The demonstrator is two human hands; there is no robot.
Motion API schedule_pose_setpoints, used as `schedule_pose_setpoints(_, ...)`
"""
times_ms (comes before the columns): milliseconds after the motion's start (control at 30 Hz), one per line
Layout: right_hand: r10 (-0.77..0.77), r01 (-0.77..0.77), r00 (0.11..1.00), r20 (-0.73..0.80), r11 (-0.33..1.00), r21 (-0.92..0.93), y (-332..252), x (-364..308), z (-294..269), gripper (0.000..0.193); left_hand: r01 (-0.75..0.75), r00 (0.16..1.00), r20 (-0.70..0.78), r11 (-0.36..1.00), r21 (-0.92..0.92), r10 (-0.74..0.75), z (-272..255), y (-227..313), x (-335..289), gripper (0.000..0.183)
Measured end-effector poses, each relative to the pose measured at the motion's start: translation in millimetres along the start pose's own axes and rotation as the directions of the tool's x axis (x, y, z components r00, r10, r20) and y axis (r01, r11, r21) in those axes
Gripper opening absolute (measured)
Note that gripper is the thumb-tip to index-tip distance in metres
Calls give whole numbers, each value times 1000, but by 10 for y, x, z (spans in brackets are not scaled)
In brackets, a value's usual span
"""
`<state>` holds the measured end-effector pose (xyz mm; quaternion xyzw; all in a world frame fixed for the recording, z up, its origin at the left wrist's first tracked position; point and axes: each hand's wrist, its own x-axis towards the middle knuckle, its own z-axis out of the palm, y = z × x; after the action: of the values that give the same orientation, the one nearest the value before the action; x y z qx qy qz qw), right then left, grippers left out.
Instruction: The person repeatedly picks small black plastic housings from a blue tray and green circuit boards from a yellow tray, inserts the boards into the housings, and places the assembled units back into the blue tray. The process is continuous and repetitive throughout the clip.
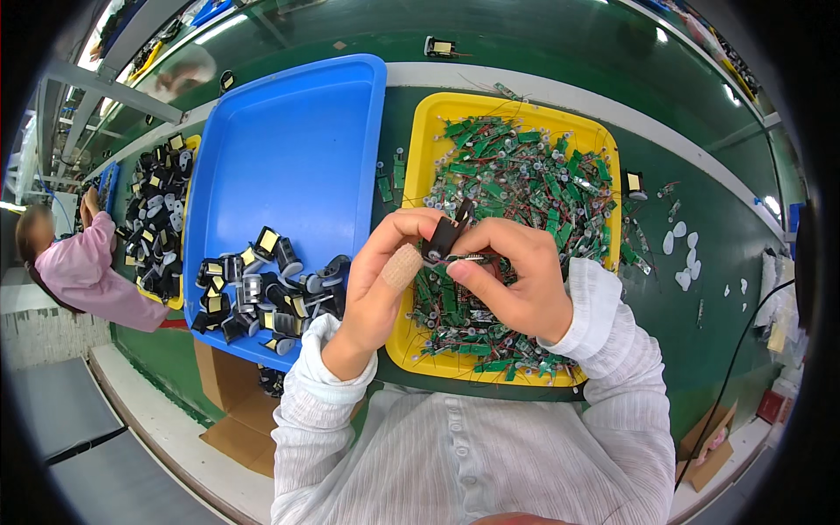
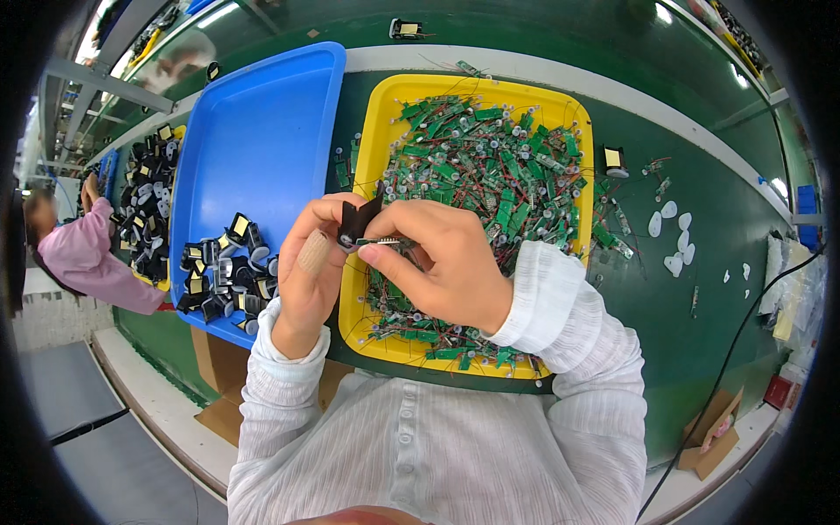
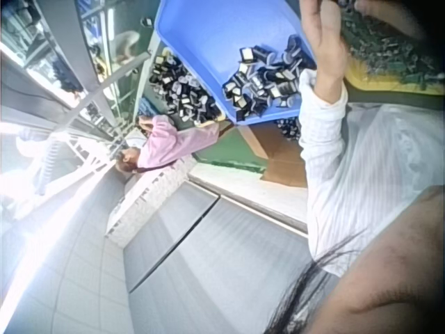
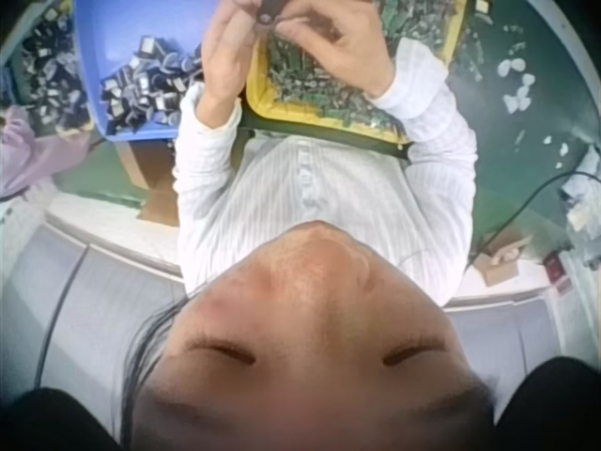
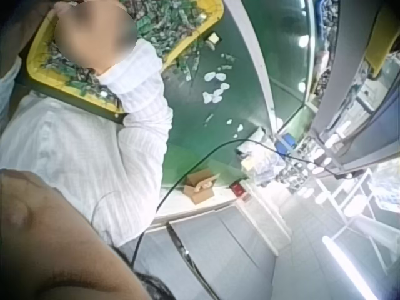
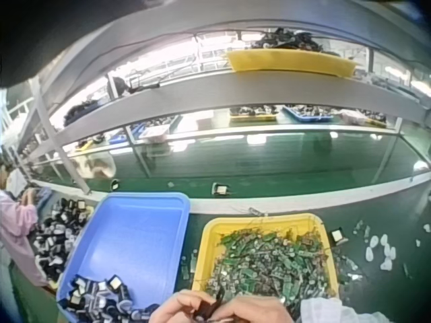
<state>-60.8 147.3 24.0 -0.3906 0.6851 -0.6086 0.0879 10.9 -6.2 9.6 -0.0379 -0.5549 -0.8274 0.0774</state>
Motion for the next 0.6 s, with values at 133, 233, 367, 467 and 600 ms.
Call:
schedule_pose_setpoints(133, 8, -8, 1000, -1, 1000, -3, 14, -11, -7, 11, -10, 1000, 16, 996, 85, 9, -5, -20, 1, 18)
schedule_pose_setpoints(233, 8, -7, 1000, 20, 1000, -30, 9, -9, 5, 11, -77, 997, 28, 992, 101, 75, -7, -39, -7, 17)
schedule_pose_setpoints(367, -64, 69, 997, 45, 992, -106, -36, 17, 1, 11, -99, 994, -31, 988, 118, 104, 21, -48, -41, 16)
schedule_pose_setpoints(467, -147, 153, 988, 45, 973, -170, -9, 10, 16, 9, -160, 987, 3, 975, 155, 161, 28, -44, -35, 17)
schedule_pose_setpoints(600, -15, 18, 999, 38, 996, -91, 11, 35, -28, 9, -140, 990, 14, 945, 296, 142, -16, 19, -3, 26)
